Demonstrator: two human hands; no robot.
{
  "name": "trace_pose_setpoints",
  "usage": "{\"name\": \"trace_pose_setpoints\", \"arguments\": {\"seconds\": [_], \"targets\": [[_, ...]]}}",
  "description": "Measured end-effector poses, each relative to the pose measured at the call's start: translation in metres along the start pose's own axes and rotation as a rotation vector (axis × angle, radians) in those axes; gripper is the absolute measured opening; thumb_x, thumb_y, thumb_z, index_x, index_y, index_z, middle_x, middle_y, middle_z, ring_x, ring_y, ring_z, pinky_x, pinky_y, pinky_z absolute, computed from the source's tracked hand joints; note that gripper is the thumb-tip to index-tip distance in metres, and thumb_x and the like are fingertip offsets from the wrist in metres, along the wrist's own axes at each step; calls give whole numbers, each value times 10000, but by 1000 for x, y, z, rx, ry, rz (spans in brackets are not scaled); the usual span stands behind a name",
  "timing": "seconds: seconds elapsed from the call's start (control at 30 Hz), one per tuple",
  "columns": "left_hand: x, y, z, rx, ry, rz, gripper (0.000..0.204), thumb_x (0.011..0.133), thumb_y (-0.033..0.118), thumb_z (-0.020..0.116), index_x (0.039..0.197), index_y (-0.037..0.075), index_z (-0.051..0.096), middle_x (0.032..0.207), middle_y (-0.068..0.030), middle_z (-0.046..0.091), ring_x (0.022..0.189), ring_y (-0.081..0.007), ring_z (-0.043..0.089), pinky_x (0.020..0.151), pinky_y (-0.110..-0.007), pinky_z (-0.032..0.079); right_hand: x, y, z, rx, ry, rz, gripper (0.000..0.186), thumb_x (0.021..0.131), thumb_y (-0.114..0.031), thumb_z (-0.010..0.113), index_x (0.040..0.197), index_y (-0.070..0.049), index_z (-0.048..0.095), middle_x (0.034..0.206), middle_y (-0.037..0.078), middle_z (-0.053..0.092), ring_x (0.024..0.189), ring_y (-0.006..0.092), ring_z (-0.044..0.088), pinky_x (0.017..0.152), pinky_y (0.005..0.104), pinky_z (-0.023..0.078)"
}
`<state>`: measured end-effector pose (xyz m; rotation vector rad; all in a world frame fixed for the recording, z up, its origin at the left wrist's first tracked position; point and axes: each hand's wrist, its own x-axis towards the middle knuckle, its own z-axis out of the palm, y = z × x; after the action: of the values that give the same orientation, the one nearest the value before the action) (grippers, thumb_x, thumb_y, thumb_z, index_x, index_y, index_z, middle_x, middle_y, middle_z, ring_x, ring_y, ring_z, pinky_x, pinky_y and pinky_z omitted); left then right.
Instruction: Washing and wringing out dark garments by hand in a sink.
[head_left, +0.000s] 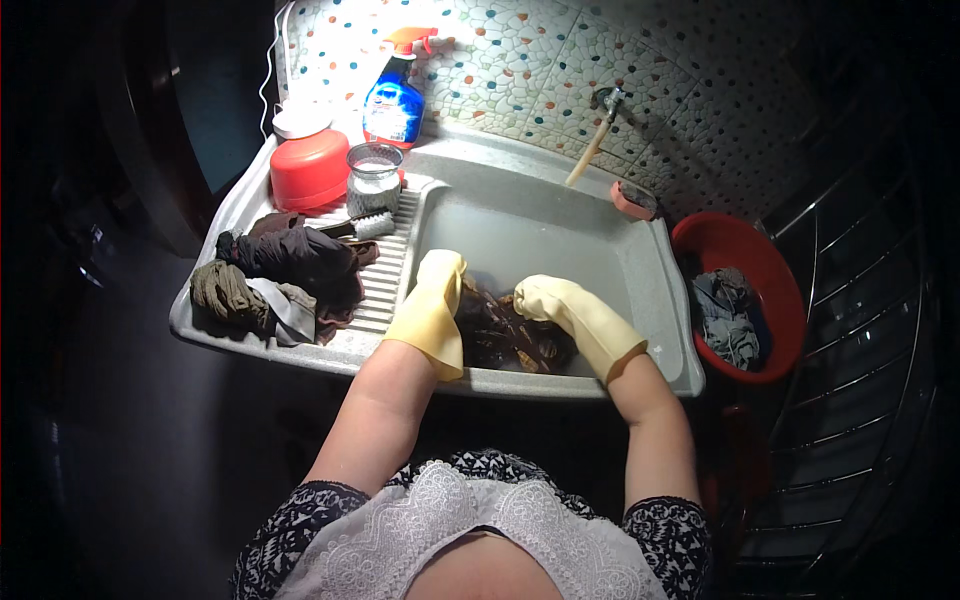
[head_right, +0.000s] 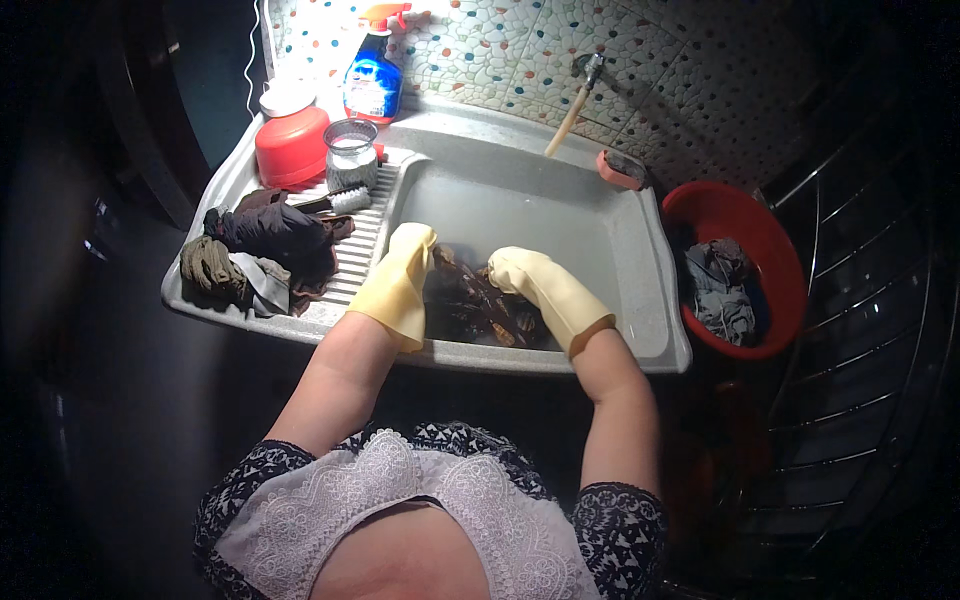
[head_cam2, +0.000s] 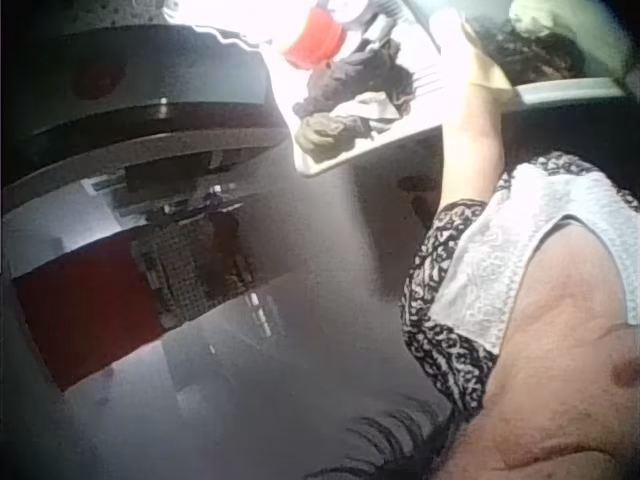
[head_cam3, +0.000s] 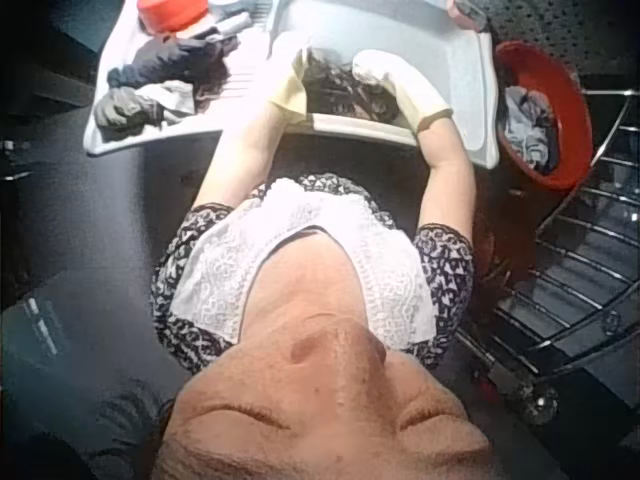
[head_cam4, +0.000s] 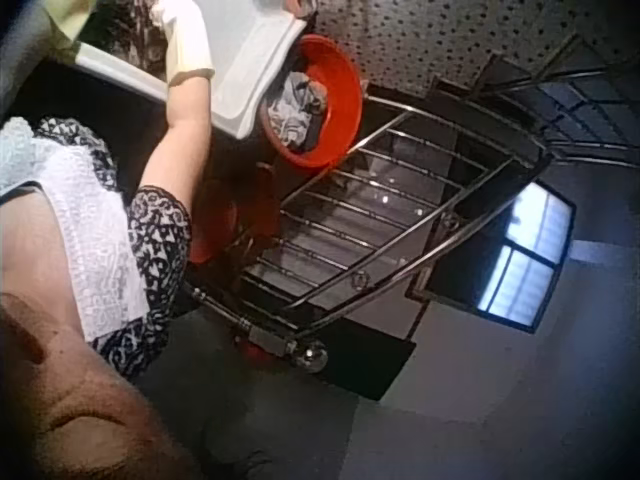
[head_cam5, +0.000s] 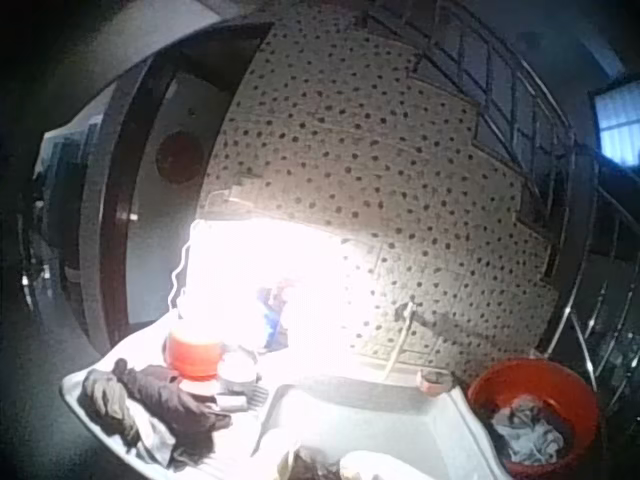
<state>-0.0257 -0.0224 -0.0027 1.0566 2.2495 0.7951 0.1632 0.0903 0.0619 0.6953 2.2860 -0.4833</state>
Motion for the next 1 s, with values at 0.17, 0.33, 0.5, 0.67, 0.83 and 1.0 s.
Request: {"name": "trace_pose_setpoints", "arguments": {"seconds": [0.17,0.33,0.5,0.67,0.83,1.0], "targets": [[51,-134,7,571,390,50,122,708,214,815,729,121,739,787,-151,714,776,-339,715,648,-396,550,20,-100,17,-62,222,11,393,911,-374,594,1111,-55,706,1030,169,729,1003,351,691,889,450,518],[22,-33,53,492,-125,210,123,817,199,692,754,100,730,797,-178,702,736,-324,697,639,-405,538,22,-22,28,319,320,213,331,881,-354,731,974,-37,744,821,100,695,699,198,594,684,397,471],[83,-136,5,238,-107,64,212,623,200,842,789,106,749,915,-175,722,878,-349,711,743,-382,567,37,-44,-16,665,622,-80,381,900,-352,730,670,-55,666,561,-7,536,527,124,452,497,357,355],[-1,51,6,-169,-172,-277,263,903,228,706,1107,64,729,1132,-206,709,1044,-342,691,903,-372,535,-12,60,-45,1066,862,-249,201,971,-211,647,873,-56,729,763,51,717,658,118,657,668,319,548],[-11,-24,2,-543,-42,63,693,858,327,788,1426,29,528,1289,-127,673,1130,-229,650,965,-314,494,-81,-42,-113,877,1109,-373,277,1024,-161,512,906,-73,747,892,93,734,771,155,655,744,267,513],[-46,36,-16,-271,-126,197,669,851,369,729,1406,48,538,1327,-136,652,1221,-270,616,1009,-341,477,-72,30,-135,1267,1359,-546,259,988,-178,580,944,-7,770,956,64,753,893,127,649,846,270,491]]}}
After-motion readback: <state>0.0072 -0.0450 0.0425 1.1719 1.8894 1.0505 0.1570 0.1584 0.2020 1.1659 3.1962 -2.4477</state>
